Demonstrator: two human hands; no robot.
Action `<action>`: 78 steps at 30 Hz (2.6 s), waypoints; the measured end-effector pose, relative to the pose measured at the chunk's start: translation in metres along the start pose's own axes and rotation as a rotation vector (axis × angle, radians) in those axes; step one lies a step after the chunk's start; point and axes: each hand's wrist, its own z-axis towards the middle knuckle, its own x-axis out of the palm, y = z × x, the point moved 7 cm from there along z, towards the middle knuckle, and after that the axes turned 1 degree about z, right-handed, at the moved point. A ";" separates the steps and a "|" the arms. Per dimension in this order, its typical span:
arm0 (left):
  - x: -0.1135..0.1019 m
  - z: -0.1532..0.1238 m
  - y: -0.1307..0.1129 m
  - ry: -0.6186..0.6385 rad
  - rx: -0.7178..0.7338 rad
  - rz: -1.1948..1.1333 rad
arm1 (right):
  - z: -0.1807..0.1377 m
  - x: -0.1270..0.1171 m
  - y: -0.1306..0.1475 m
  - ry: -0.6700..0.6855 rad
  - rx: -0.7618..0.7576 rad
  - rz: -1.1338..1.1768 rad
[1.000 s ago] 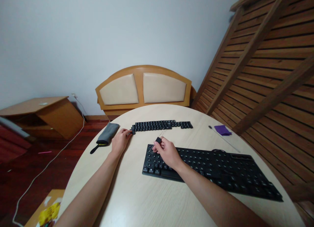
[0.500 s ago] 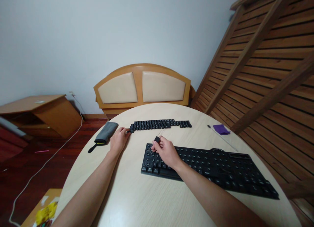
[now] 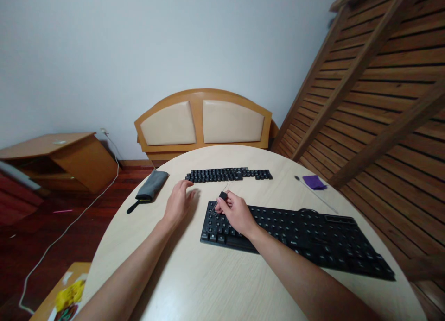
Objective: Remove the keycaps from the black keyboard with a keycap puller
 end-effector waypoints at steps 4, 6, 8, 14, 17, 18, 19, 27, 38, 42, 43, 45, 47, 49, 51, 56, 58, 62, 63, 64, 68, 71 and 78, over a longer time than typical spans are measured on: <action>0.018 -0.034 -0.036 0.146 -0.113 -0.310 | 0.000 -0.001 -0.001 0.002 -0.020 0.000; 0.021 -0.050 -0.057 0.209 -0.059 -0.438 | -0.001 -0.003 0.001 -0.011 -0.035 0.002; 0.020 -0.061 -0.074 0.285 0.038 -0.480 | -0.002 -0.007 0.005 -0.041 -0.053 -0.017; 0.014 -0.070 -0.081 0.439 0.162 -0.428 | -0.007 -0.016 0.022 -0.096 -0.094 -0.139; 0.010 -0.069 -0.085 0.478 0.262 -0.417 | -0.006 -0.013 0.026 -0.012 -0.062 -0.114; 0.008 -0.069 -0.086 0.483 0.286 -0.417 | -0.005 -0.011 0.027 0.018 -0.050 -0.094; 0.007 -0.068 -0.086 0.486 0.297 -0.415 | -0.005 -0.010 0.028 0.043 -0.037 -0.074; 0.004 -0.060 -0.073 0.499 0.291 -0.380 | -0.007 -0.001 0.027 0.171 0.022 -0.040; 0.004 -0.060 -0.069 0.454 0.333 -0.382 | -0.014 0.006 0.010 0.175 -0.006 -0.036; 0.005 -0.061 -0.070 0.451 0.344 -0.396 | -0.015 0.008 0.011 0.203 -0.015 -0.057; 0.005 -0.061 -0.071 0.450 0.356 -0.399 | -0.016 0.008 0.011 0.212 -0.017 -0.061; 0.004 -0.061 -0.074 0.451 0.386 -0.407 | -0.017 0.008 0.012 0.226 -0.021 -0.075; 0.004 -0.062 -0.077 0.454 0.410 -0.415 | -0.018 0.008 0.013 0.228 -0.041 -0.110; 0.005 -0.062 -0.078 0.461 0.419 -0.418 | -0.019 0.008 0.016 0.231 -0.080 -0.161; 0.005 -0.062 -0.079 0.462 0.421 -0.419 | -0.020 0.008 0.020 0.236 -0.132 -0.213; 0.005 -0.062 -0.079 0.451 0.441 -0.415 | -0.023 0.009 0.031 0.224 -0.239 -0.328; 0.006 -0.062 -0.079 0.452 0.448 -0.414 | -0.024 0.009 0.034 0.220 -0.261 -0.348; 0.006 -0.061 -0.078 0.447 0.446 -0.419 | -0.024 0.009 0.034 0.225 -0.260 -0.353; 0.006 -0.061 -0.078 0.447 0.443 -0.420 | -0.024 0.009 0.034 0.227 -0.258 -0.353; 0.006 -0.061 -0.078 0.447 0.440 -0.421 | -0.024 0.009 0.033 0.232 -0.256 -0.355; 0.006 -0.062 -0.079 0.460 0.435 -0.413 | -0.024 0.011 0.035 0.249 -0.285 -0.374; 0.007 -0.062 -0.078 0.459 0.432 -0.410 | -0.026 0.012 0.039 0.255 -0.332 -0.396; 0.007 -0.062 -0.077 0.448 0.435 -0.406 | -0.032 0.019 0.043 0.306 -0.459 -0.502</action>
